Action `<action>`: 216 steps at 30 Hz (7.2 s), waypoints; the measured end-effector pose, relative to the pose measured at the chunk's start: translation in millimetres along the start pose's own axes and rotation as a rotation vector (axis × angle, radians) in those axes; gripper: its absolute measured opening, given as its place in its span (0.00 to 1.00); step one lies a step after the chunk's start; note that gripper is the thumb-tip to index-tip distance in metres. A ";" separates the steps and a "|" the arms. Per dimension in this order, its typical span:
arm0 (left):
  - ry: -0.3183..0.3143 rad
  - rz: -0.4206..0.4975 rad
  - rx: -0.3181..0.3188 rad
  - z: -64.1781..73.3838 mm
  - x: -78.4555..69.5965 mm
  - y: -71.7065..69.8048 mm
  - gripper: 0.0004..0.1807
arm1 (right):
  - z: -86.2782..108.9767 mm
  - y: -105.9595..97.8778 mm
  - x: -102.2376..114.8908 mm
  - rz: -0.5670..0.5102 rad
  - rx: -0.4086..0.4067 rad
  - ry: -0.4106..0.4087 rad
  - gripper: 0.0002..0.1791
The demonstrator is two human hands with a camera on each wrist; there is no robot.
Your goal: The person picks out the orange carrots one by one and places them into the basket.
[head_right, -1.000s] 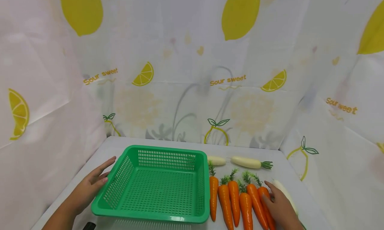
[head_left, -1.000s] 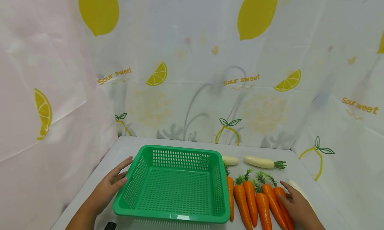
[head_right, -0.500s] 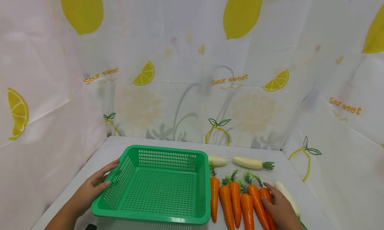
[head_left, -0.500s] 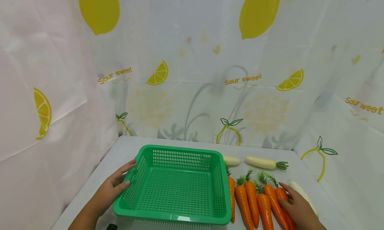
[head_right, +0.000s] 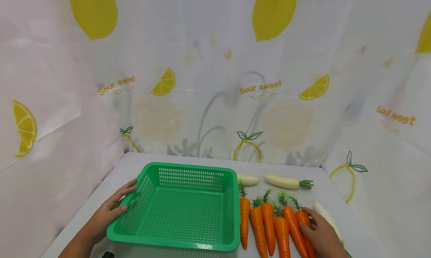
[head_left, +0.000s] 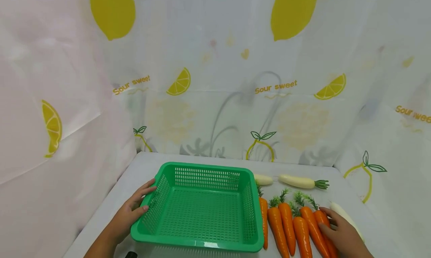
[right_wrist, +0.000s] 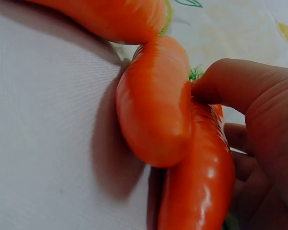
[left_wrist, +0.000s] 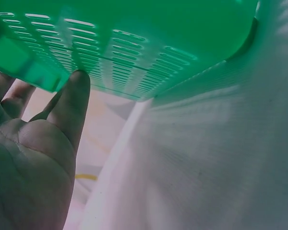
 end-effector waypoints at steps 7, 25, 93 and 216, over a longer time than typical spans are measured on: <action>0.000 0.039 0.013 -3.2 9.4 2.6 0.24 | 2.6 -3.8 -1.7 0.001 -0.025 0.018 0.43; 0.036 0.069 0.016 -2.9 2.3 4.5 0.23 | 10.1 -3.5 2.2 -0.142 -0.056 0.122 0.45; 0.016 0.058 -0.038 -2.2 3.8 4.5 0.22 | 13.1 41.3 128.6 -0.580 -0.064 -0.035 0.34; 0.064 0.046 -0.032 -3.8 1.9 5.3 0.22 | -33.2 150.0 336.6 -0.421 0.272 -0.304 0.24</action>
Point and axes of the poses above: each hand's wrist, its own z-axis away from the middle knuckle, its own y-axis out of the palm, x = y × z, the point moved 1 cm from there along -z, towards the middle knuckle, and after that the axes turned 5 degrees about -z, right-handed, at the moved point
